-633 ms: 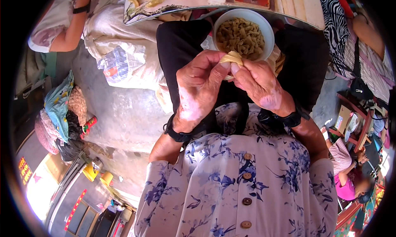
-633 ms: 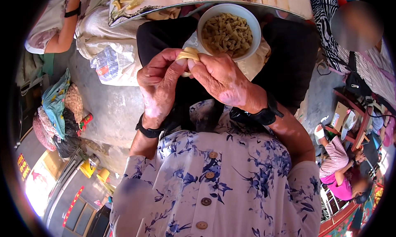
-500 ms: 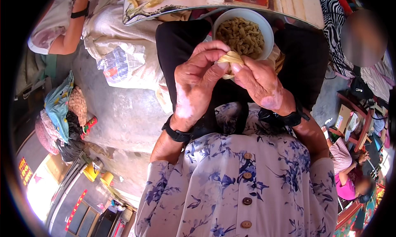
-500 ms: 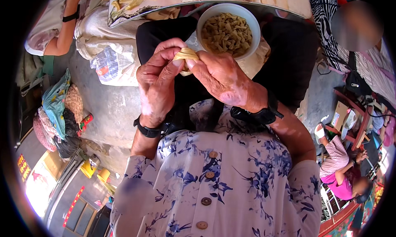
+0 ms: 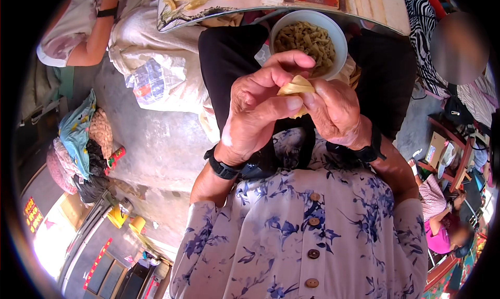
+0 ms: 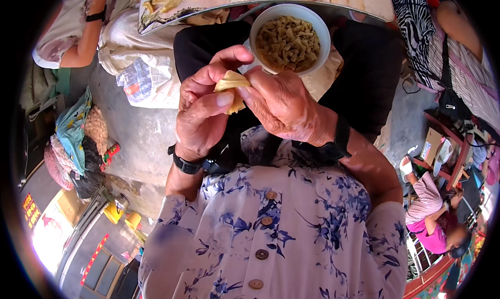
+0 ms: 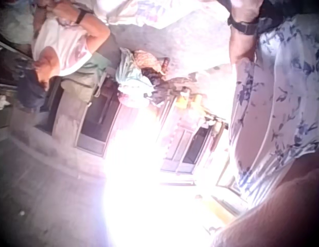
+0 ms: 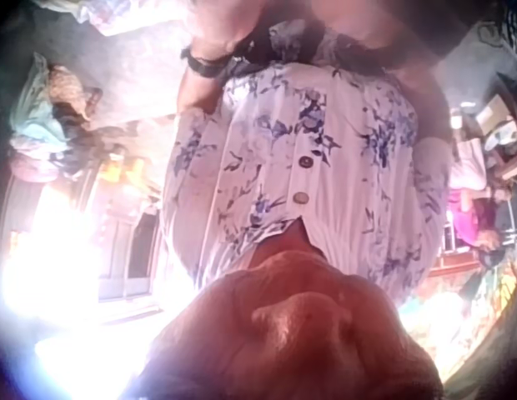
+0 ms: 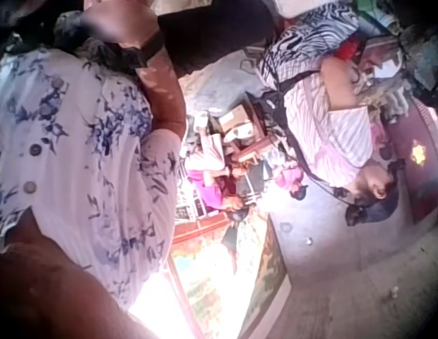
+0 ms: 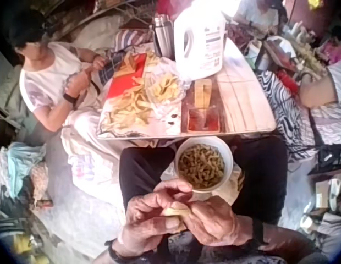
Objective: The person ties strips of tofu skin into knots by hand and puts them into a bowl.
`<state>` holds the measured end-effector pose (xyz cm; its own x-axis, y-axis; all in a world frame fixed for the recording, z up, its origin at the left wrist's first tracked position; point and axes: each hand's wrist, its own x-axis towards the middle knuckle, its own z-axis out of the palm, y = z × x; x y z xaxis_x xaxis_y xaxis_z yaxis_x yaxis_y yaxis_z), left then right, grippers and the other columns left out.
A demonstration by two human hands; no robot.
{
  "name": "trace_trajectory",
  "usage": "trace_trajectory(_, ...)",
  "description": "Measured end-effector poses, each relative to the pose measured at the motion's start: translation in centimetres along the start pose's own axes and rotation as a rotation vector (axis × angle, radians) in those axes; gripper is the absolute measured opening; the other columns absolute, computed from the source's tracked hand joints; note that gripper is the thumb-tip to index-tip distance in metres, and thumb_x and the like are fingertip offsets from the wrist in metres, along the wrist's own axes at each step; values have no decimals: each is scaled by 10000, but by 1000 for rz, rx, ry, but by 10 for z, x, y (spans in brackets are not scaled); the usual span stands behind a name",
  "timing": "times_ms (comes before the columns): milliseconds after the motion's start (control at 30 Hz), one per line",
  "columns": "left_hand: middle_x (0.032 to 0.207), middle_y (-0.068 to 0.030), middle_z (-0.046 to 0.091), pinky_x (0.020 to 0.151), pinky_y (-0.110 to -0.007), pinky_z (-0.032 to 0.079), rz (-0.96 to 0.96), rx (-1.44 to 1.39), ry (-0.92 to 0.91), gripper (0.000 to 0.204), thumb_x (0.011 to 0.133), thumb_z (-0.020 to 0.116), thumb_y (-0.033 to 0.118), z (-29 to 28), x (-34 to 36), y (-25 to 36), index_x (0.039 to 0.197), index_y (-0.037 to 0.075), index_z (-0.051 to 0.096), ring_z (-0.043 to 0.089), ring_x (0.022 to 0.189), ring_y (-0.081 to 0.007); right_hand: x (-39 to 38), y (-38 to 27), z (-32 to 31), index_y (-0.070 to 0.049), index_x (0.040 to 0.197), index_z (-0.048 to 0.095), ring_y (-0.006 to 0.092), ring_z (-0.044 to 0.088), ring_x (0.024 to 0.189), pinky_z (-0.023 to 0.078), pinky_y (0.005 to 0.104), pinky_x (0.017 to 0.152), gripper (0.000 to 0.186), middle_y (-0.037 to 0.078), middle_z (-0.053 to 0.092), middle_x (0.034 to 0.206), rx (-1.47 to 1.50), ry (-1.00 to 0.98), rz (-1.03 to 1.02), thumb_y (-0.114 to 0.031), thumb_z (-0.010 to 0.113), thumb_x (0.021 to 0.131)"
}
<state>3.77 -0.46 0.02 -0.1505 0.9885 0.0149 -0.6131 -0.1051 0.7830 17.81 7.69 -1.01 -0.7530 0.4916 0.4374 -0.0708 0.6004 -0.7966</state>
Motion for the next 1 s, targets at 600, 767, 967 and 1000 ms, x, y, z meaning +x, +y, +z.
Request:
trace_trajectory(600, 876, -136, 619, 659, -260, 520, -207, 443, 6, 235, 926, 508, 130, 2, -12, 8, 952, -94, 575, 623, 672, -165, 4, 19, -41, -38, 977, 509, 141, 586, 574, 435, 271, 506, 396, 22, 588, 735, -519, -255, -313, -284, 722, 752)
trace_trajectory(767, 839, -141, 604, 617, -246, 514, -95, 579, -156, 188, 911, 519, 77, -9, -16, 16, 901, -97, 588, 618, 669, -158, 6, 10, -54, -74, 872, 555, 194, 612, 601, 449, 308, 527, 271, 29, 616, 725, -325, -301, -195, -271, 708, 765)
trace_trajectory(967, 838, -159, 605, 602, -259, 533, -148, 560, -172, 172, 896, 535, 58, -11, -28, 28, 851, -98, 594, 614, 670, -159, 8, 0, -68, 2, 925, 588, 238, 640, 627, 462, 309, 514, 215, 100, 645, 742, -118, -335, -213, -37, 695, 743)
trace_trajectory(1000, 837, -162, 605, 603, -260, 536, -147, 549, -186, 169, 895, 534, 53, -12, -30, 28, 847, -98, 593, 614, 665, -160, 7, -1, -68, 1, 921, 590, 234, 638, 622, 452, 310, 512, 202, 100, 646, 745, -101, -336, -204, -45, 691, 753)
